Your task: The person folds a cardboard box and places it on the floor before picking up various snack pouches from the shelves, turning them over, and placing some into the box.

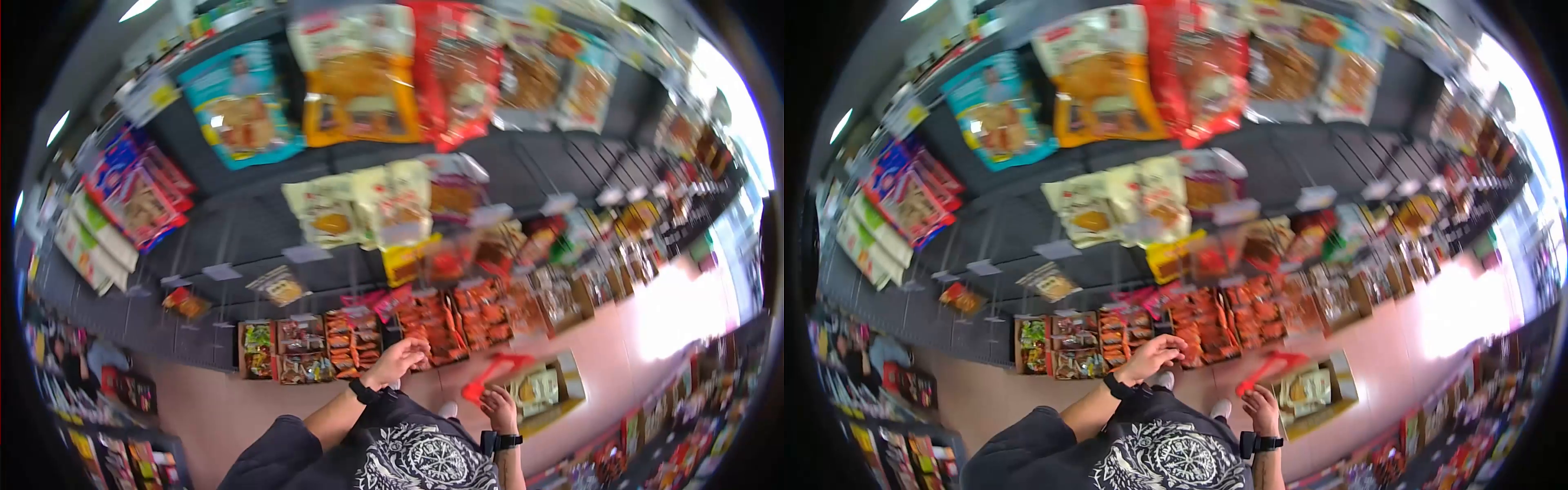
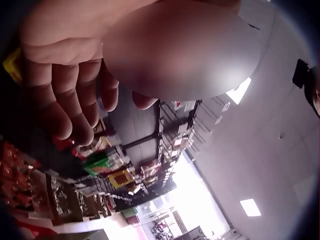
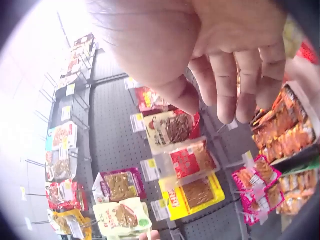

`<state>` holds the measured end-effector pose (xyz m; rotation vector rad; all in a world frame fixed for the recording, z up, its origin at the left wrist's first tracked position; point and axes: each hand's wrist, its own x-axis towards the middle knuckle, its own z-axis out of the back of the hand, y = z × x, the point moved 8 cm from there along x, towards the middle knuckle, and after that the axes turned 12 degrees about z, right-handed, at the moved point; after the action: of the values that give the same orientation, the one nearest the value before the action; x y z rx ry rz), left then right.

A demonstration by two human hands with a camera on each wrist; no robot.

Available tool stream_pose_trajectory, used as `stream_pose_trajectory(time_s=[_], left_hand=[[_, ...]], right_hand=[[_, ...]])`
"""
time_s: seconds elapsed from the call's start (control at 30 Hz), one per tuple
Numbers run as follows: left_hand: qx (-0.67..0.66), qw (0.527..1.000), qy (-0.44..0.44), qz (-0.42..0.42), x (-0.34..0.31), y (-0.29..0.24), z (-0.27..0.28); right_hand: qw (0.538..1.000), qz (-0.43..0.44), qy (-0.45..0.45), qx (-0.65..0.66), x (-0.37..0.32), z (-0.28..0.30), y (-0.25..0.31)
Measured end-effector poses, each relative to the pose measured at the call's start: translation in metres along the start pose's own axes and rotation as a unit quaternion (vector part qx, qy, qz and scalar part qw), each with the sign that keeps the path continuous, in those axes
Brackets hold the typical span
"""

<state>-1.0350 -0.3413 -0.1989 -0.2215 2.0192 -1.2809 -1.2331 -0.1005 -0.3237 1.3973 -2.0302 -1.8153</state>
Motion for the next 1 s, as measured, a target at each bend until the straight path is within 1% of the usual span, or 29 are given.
stream_pose_trajectory(time_s=[0.03, 0.07, 0.13, 0.2, 0.27, 0.33, 0.37, 0.4, 0.43, 0.47, 0.5, 0.53, 0.6, 0.63, 0.67, 0.73, 0.77, 0.8, 0.83, 0.87, 0.9, 0.93, 1.0], left_hand=[[-0.002, 0.998, -0.039, -0.04, -0.007, -0.017, 0.03], [-0.002, 0.995, -0.073, -0.075, -0.015, -0.032, 0.059], [-0.009, 0.984, -0.129, -0.126, -0.028, -0.051, 0.12], [-0.053, 0.968, -0.199, -0.143, -0.041, -0.071, 0.172], [-0.047, 0.928, -0.319, -0.185, -0.042, -0.09, 0.224], [0.032, 0.858, -0.413, -0.304, -0.036, -0.119, 0.26], [0.08, 0.837, -0.457, -0.291, -0.033, -0.133, 0.271], [0.079, 0.834, -0.458, -0.299, -0.027, -0.141, 0.279], [0.129, 0.821, -0.469, -0.297, -0.02, -0.153, 0.284], [0.178, 0.808, -0.479, -0.294, -0.013, -0.164, 0.287], [0.175, 0.781, -0.487, -0.349, -0.016, -0.173, 0.283], [0.173, 0.781, -0.483, -0.355, -0.023, -0.181, 0.279], [0.139, 0.83, -0.466, -0.274, -0.025, -0.18, 0.278], [0.124, 0.811, -0.479, -0.313, -0.031, -0.181, 0.276], [0.123, 0.814, -0.474, -0.314, -0.033, -0.18, 0.275], [0.059, 0.847, -0.439, -0.296, -0.033, -0.176, 0.279], [0.041, 0.847, -0.428, -0.312, -0.036, -0.175, 0.277], [0.04, 0.85, -0.426, -0.306, -0.038, -0.173, 0.278], [0.045, 0.841, -0.427, -0.33, -0.042, -0.175, 0.278], [0.049, 0.83, -0.428, -0.354, -0.046, -0.176, 0.279], [0.047, 0.845, -0.414, -0.336, -0.044, -0.172, 0.283], [0.046, 0.847, -0.414, -0.331, -0.047, -0.172, 0.285], [-0.022, 0.884, -0.336, -0.323, -0.046, -0.173, 0.283]], right_hand=[[1.0, 0.0, 0.02, -0.006, 0.009, -0.032, 0.008], [0.998, -0.001, 0.064, 0.008, 0.017, -0.067, 0.014], [0.984, 0.04, 0.173, 0.022, 0.028, -0.145, 0.032], [0.969, 0.073, 0.233, -0.035, 0.031, -0.231, 0.057], [0.95, 0.083, 0.283, -0.1, 0.045, -0.297, 0.068], [0.927, 0.155, 0.316, -0.129, 0.053, -0.364, 0.092], [0.932, 0.174, 0.298, -0.112, 0.063, -0.39, 0.098], [0.935, 0.196, 0.28, -0.093, 0.07, -0.415, 0.104], [0.94, 0.199, 0.265, -0.087, 0.071, -0.436, 0.109], [0.944, 0.202, 0.248, -0.08, 0.073, -0.45, 0.113], [0.929, 0.229, 0.277, -0.081, 0.09, -0.463, 0.109], [0.928, 0.236, 0.275, -0.082, 0.087, -0.47, 0.113], [0.934, 0.244, 0.247, -0.079, 0.08, -0.476, 0.115], [0.929, 0.276, 0.237, -0.07, 0.087, -0.475, 0.109], [0.929, 0.278, 0.232, -0.072, 0.089, -0.472, 0.106], [0.905, 0.327, 0.246, -0.118, 0.087, -0.473, 0.109], [0.901, 0.329, 0.244, -0.142, 0.088, -0.47, 0.106], [0.904, 0.324, 0.239, -0.144, 0.084, -0.462, 0.105], [0.875, 0.302, 0.316, -0.205, 0.069, -0.463, 0.099], [0.838, 0.275, 0.392, -0.263, 0.05, -0.461, 0.091], [0.733, 0.288, 0.533, -0.31, -0.003, -0.466, 0.093], [0.602, 0.293, 0.658, -0.344, -0.051, -0.463, 0.089], [0.438, 0.221, 0.829, -0.268, -0.105, -0.414, 0.025]])
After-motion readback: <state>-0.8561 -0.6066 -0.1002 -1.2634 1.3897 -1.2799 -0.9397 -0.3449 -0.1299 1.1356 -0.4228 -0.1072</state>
